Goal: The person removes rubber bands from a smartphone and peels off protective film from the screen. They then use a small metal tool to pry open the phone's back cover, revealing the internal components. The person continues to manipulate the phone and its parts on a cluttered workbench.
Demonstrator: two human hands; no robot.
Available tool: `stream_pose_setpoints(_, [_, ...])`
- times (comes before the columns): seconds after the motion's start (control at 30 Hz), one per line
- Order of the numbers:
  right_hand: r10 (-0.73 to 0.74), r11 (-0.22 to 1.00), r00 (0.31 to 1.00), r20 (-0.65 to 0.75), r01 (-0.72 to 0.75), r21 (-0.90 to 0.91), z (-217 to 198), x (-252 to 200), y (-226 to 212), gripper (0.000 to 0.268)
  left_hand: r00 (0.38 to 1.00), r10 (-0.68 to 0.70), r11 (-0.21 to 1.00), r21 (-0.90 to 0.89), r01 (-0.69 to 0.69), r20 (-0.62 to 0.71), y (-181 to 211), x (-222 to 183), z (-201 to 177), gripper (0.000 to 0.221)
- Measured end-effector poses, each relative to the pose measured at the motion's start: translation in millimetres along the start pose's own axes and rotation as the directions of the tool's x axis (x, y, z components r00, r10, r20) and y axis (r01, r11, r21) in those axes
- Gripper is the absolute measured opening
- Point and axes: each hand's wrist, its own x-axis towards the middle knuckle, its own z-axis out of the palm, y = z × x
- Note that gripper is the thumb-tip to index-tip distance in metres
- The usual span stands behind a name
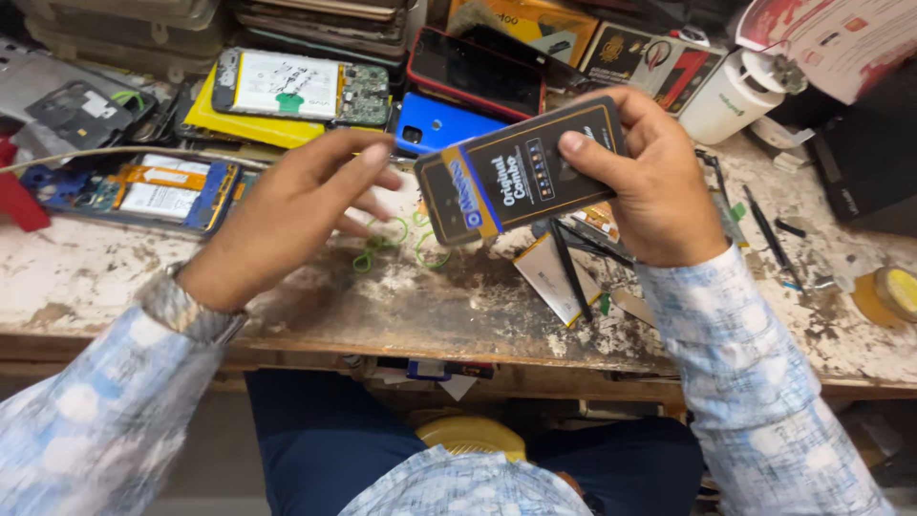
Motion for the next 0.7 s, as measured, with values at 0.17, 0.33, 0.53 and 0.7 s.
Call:
stream_pose_setpoints(0.17, [0.033, 0.987, 0.969, 0.245, 0.007, -0.16, 30.9, 14.8, -13.1, 0.03, 0.957, -0.085, 0.99, -0.083, 0.112, 0.278, 9.8, -10.1, 22.3, 0.043])
stream_pose_setpoints(0.33, [-0.056, 0.989, 0.995, 0.086, 0.067, -0.133, 57.3, 3.9, -2.3, 0.029, 0.993, 0.007, 0.931, -0.364, 0.036, 0.117, -10.4, -42.0, 44.1, 0.047])
stream_pose_setpoints(0.53, [-0.042, 0.995, 0.999, 0.022, 0.044, -0.089, 87.7, -75.6, 21.9, 0.027, 0.986, 0.031, 0.754, -0.644, -0.129, -0.161, -49.2, -66.2, 56.1, 0.039])
stream_pose_setpoints(0.7, [0.041, 0.999, 0.997, 0.071, -0.039, -0.03, 96.8, -89.4, 34.6, 0.034, 0.972, 0.1, 0.716, -0.662, -0.219, -0.212, -60.6, -63.8, 62.4, 0.038])
